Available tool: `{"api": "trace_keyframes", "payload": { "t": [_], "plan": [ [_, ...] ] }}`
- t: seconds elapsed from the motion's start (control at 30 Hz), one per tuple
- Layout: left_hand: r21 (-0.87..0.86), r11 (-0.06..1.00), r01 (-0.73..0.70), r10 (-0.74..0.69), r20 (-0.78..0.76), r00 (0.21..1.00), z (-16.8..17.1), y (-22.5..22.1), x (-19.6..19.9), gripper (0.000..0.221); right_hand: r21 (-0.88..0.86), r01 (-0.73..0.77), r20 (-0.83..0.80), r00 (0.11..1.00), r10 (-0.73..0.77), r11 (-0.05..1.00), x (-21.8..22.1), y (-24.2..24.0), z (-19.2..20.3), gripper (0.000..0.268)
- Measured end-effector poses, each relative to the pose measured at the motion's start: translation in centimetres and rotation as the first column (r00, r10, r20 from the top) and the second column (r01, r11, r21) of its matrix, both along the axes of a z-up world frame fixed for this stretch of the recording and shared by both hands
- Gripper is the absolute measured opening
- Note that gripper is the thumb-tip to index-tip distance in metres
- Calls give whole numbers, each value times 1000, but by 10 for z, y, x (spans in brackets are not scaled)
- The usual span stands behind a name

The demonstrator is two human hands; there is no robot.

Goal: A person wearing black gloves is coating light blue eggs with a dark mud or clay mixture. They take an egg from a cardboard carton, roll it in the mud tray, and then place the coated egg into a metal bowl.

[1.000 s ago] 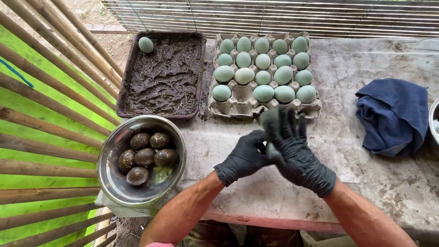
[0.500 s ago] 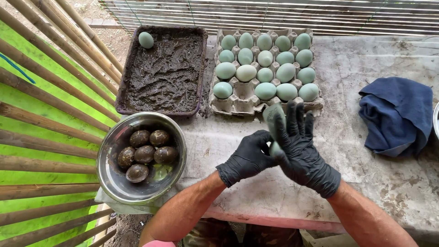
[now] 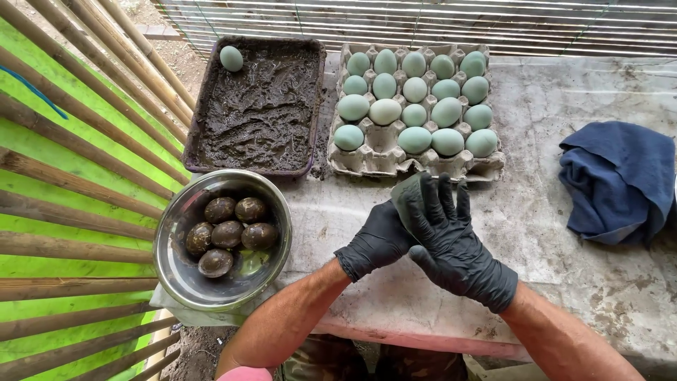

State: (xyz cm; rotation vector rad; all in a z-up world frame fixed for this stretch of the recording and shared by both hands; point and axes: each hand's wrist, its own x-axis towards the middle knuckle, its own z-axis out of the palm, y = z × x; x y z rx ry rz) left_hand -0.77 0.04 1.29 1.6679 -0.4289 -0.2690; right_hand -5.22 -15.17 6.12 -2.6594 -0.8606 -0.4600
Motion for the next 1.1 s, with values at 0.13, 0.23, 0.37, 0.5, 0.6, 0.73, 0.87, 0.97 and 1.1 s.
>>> {"api": "trace_keyframes", "payload": {
  "t": [0.13, 0.23, 0.37, 0.5, 0.6, 0.73, 0.87, 0.97, 1.1],
  "plan": [
    [-30, 999, 23, -22, 37, 999, 10, 0, -2, 37, 22, 16, 22, 1000, -16, 1000, 13, -13, 16, 76],
    [40, 998, 47, -48, 28, 998, 14, -2, -4, 33, 102, 192, -209, 963, -168, 976, 12, -15, 25, 80],
    [62, 998, 4, -6, 29, 1000, -29, -2, 9, 37, 20, 27, 8, 1000, -27, 999, 9, -8, -1, 74],
    [9, 999, 47, -47, 6, 999, 22, 0, -6, 33, 33, 72, 13, 997, -73, 997, 16, -22, -4, 71],
    [18, 999, 51, -51, -4, 999, 36, -3, -7, 34, -4, 208, -160, 965, -206, 978, 16, -23, 21, 82],
    [77, 997, -17, 15, 35, 999, -17, 2, 8, 34, -9, 68, -16, 998, -68, 998, 10, -9, -4, 78],
    [41, 999, 18, -19, 11, 1000, 14, 1, 2, 30, -2, 54, -1, 999, -54, 999, 13, -18, -2, 72],
    [-18, 999, 41, -42, -7, 999, 30, -2, -5, 35, 25, 127, -68, 990, -125, 992, 17, -24, 14, 75],
    [25, 999, -33, 34, -36, 999, -9, 0, 4, 30, -15, 66, -21, 998, -66, 998, 12, -10, 0, 75]
  ]
}}
